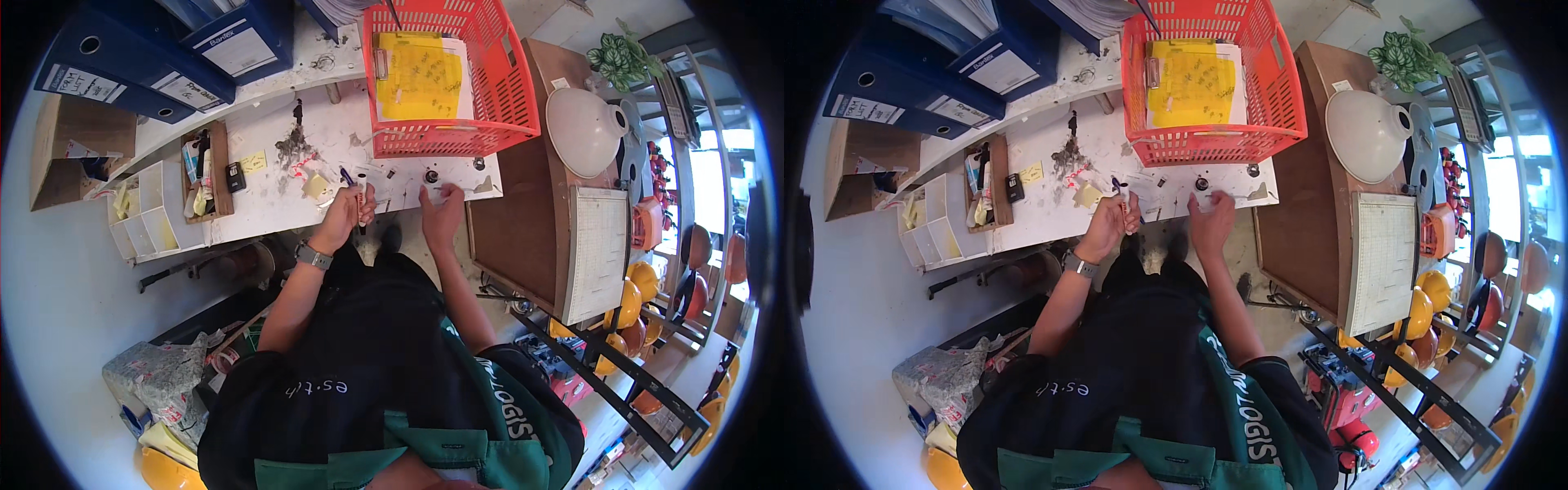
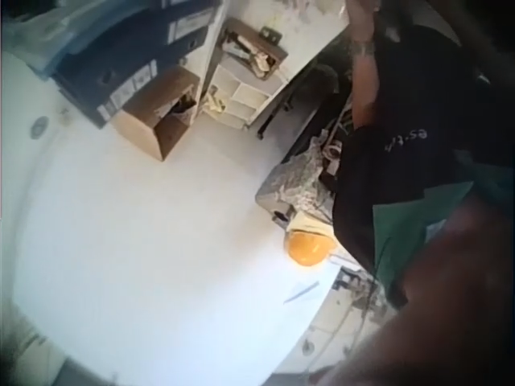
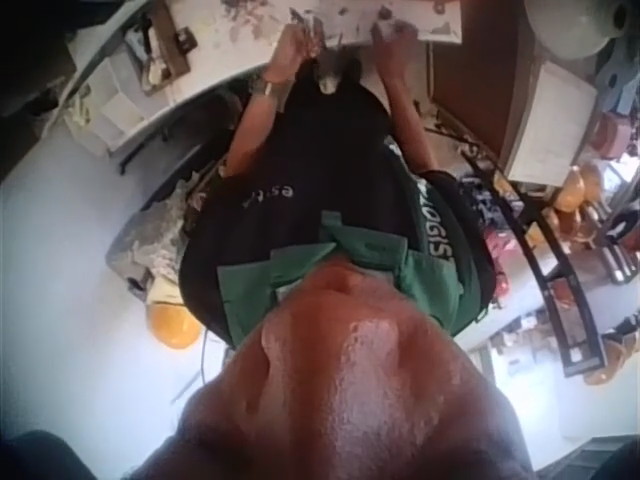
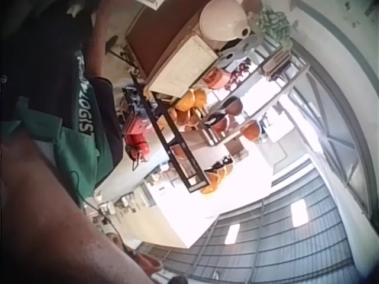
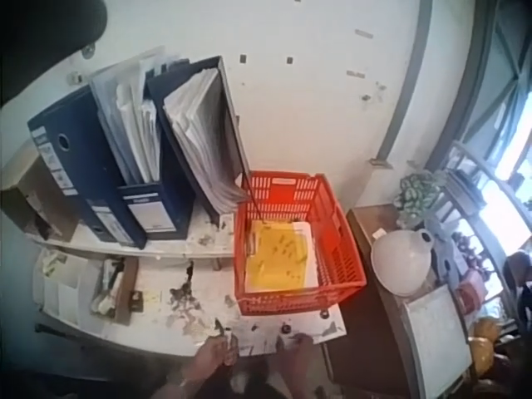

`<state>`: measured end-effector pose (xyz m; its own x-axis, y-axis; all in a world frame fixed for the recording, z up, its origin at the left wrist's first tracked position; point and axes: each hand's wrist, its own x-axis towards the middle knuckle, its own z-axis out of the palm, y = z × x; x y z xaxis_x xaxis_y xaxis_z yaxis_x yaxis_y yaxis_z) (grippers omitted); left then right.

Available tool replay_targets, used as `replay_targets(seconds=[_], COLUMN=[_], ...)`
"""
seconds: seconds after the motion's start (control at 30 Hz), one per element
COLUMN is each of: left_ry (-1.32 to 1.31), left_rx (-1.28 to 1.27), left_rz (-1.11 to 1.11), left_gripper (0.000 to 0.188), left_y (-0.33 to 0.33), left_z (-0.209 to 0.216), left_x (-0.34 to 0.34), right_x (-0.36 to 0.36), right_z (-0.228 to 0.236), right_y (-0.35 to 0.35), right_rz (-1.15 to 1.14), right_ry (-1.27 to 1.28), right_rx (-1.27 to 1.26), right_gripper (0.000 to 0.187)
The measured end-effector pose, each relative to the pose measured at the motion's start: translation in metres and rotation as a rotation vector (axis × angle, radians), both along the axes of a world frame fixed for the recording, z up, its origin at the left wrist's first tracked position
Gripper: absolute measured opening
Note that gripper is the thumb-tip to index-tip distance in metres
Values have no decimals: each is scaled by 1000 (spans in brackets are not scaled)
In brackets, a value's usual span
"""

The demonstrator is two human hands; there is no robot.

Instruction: Apply adhesive or marking to small white components and sort them.

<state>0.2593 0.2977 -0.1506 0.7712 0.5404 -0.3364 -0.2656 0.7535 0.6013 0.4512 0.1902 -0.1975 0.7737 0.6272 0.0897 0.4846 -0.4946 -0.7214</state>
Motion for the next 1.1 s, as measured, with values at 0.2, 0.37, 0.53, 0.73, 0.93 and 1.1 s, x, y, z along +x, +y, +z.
replay_targets(seconds=[0.2, 0.37, 0.53, 0.73, 0.93, 1.1], left_ry=[-86, 40, 148, 190, 225, 298], left_rx=[45, 373, 586, 728, 874, 993], left_rz=[7, 38, 57, 97, 134, 226], left_gripper=[24, 22, 22, 18, 12, 17], left_y=[-8, -10, -15, -24, -30, -32], left_z=[8, 22, 40, 44, 62, 86], left_x=[19, 20, 15, 20, 23, 21], right_x=[28, 28, 22, 29, 24, 28], right_z=[-9, 15, 86, 138, 190, 230], right_y=[20, 9, 2, 6, 8, 10], right_rz=[202, 251, 241, 548, 761, 920], right_ry=[-150, -149, -27, -194, 187, 70], right_rx=[168, 261, 318, 440, 370, 283], right_gripper=[39, 34, 32, 30, 35, 43])
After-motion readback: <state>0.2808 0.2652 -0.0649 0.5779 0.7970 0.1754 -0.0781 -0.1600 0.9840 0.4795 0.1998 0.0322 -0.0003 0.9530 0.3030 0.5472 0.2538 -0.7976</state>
